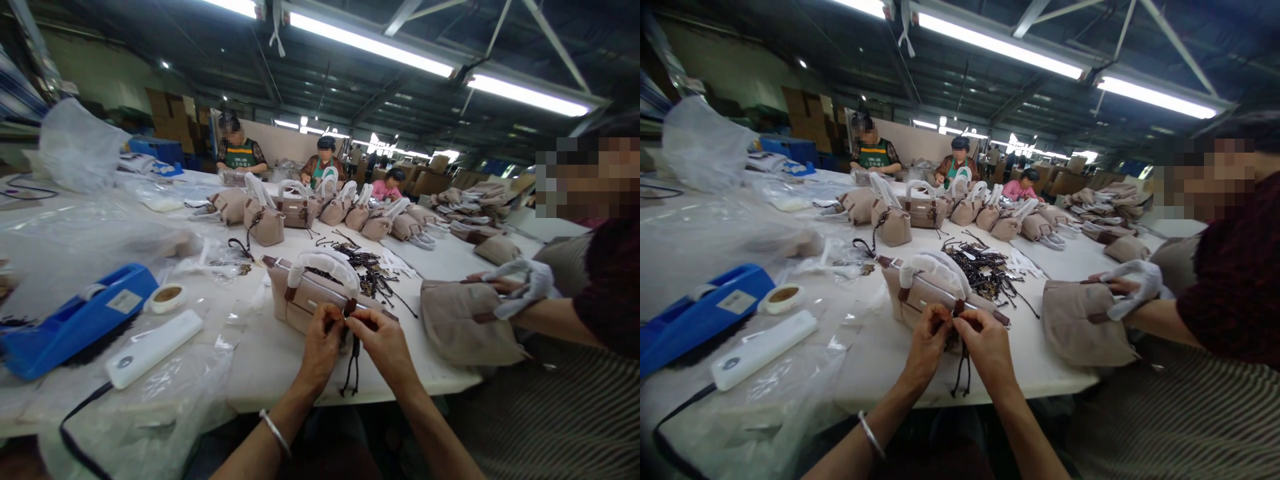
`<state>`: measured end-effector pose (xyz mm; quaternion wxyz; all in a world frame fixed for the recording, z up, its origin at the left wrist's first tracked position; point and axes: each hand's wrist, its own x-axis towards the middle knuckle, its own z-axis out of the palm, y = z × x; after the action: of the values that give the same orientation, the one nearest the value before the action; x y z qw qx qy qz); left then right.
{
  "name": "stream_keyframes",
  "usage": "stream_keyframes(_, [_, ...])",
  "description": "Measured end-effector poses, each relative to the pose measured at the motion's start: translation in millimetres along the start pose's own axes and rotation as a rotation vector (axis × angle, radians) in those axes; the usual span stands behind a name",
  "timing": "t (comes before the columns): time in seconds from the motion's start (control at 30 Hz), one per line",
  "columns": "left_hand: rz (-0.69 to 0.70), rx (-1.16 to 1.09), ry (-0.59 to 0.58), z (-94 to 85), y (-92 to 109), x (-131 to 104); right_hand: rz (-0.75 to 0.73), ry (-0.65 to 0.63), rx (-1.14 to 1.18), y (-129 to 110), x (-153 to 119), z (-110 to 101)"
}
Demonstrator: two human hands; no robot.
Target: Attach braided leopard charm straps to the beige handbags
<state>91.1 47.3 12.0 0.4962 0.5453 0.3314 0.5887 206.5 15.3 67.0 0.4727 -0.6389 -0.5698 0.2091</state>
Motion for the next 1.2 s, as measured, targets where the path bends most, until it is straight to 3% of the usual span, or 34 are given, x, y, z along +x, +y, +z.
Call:
stream_keyframes(0.13, [-0.04,-0.019,-0.016,-1.7,2.7,-0.2,0.138,-0.011,0.085,4.1,1.6,7.0])
stream_keyframes(0.43, [0.025,0.14,-0.15,-14.4,11.5,2.7,0.003,0.096,0.14,-1.2,-6.7,14.4])
stream_keyframes(0.63, [0.15,0.212,-0.082,-20.0,21.2,9.9,0.066,0.018,0.225,-2.2,-0.4,3.6])
stream_keyframes(0.77, [0.1,0.215,-0.089,-23.9,28.4,20.7,0.071,-0.024,0.226,4.3,8.9,-1.0])
stream_keyframes(0.9, [0.045,0.442,-0.074,-22.9,34.1,35.0,-0.038,-0.108,0.204,7.2,13.8,2.2])
stream_keyframes(1.03, [0.138,0.634,-0.188,-20.9,38.4,43.9,0.029,-0.101,0.195,3.6,14.8,4.0])
stream_keyframes(1.2, [0.243,0.635,-0.312,-22.2,35.6,48.3,0.121,-0.069,0.22,6.1,19.6,2.7])
